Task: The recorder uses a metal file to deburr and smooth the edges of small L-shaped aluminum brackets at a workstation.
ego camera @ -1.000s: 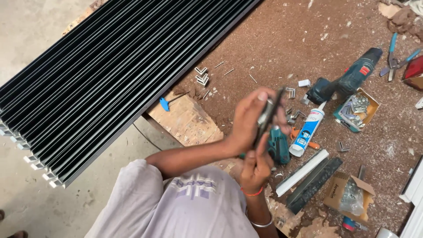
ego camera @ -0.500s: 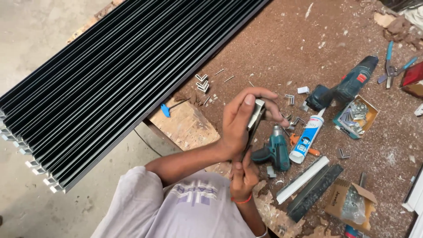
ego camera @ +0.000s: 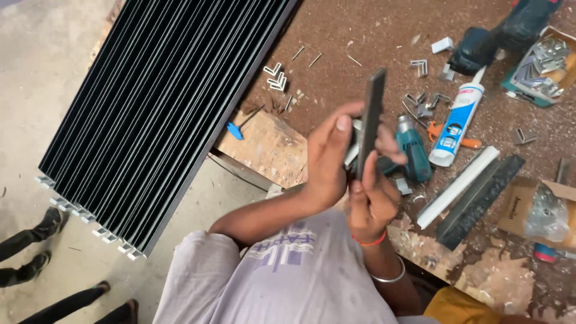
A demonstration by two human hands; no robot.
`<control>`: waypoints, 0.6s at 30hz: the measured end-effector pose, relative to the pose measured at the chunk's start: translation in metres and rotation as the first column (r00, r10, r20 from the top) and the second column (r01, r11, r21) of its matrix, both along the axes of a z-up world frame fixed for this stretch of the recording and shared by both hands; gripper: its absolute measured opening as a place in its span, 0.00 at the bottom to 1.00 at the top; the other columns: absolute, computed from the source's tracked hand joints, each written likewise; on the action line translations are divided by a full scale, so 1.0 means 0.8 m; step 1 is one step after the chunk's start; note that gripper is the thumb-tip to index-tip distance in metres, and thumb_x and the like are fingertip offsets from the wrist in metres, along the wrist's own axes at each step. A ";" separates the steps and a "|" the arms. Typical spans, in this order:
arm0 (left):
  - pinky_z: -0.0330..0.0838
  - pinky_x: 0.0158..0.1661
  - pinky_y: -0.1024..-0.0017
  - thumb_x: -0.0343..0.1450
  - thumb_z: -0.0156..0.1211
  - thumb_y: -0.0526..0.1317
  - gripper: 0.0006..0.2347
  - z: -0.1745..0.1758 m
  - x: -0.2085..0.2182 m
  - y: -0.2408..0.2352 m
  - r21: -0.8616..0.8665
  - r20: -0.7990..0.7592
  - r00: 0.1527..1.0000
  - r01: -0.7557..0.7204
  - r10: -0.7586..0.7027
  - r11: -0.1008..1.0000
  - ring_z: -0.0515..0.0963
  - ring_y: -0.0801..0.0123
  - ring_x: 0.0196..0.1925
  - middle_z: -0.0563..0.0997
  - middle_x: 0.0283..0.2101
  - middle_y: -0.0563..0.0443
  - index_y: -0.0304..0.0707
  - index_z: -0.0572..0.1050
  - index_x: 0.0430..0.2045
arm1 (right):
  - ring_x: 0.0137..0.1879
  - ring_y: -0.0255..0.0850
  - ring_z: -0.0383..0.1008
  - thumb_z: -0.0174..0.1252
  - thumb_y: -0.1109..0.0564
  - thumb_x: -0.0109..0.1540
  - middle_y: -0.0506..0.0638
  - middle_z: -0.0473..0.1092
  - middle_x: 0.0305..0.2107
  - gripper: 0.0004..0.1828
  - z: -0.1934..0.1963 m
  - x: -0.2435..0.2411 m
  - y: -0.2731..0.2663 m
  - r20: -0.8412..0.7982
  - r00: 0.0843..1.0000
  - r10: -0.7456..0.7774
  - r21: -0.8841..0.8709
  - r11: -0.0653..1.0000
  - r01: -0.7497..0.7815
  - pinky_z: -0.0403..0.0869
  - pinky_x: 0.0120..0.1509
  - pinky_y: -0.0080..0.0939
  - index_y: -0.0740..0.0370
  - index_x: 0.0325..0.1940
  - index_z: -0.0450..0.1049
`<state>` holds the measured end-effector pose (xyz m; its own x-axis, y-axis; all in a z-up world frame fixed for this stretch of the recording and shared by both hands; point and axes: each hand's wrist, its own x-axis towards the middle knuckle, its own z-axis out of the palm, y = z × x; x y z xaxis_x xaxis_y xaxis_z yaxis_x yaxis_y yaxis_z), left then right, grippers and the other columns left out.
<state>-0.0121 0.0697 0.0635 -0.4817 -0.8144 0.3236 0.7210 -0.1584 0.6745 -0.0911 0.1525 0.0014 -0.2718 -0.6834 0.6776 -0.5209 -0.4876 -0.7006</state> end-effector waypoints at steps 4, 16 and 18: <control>0.81 0.46 0.63 0.85 0.37 0.50 0.22 0.028 0.006 -0.021 0.008 0.006 1.000 0.003 -0.003 1.000 0.85 0.54 0.39 0.80 0.36 0.36 0.22 0.66 0.57 | 0.44 0.45 0.75 0.47 0.62 0.72 0.64 0.74 0.44 0.23 -0.015 0.008 0.022 -0.058 0.998 -0.015 0.020 1.000 0.016 0.74 0.47 0.42 0.75 0.71 0.63; 0.82 0.53 0.54 0.87 0.40 0.47 0.21 -0.007 -0.024 -0.053 0.041 -0.129 0.988 -0.085 0.090 0.996 0.80 0.61 0.36 0.76 0.31 0.41 0.17 0.67 0.53 | 0.32 0.35 0.69 0.49 0.61 0.70 0.55 0.73 0.32 0.25 -0.022 0.000 -0.004 0.061 0.997 -0.055 0.148 0.988 0.045 0.69 0.38 0.37 0.75 0.71 0.63; 0.83 0.52 0.55 0.84 0.39 0.48 0.21 0.020 -0.013 -0.066 0.052 -0.065 0.959 -0.271 0.274 0.961 0.82 0.58 0.39 0.76 0.33 0.42 0.23 0.67 0.56 | 0.38 0.35 0.70 0.49 0.61 0.73 0.59 0.74 0.42 0.24 -0.022 0.002 -0.005 -0.004 0.999 0.044 0.099 0.994 -0.044 0.71 0.43 0.36 0.74 0.72 0.62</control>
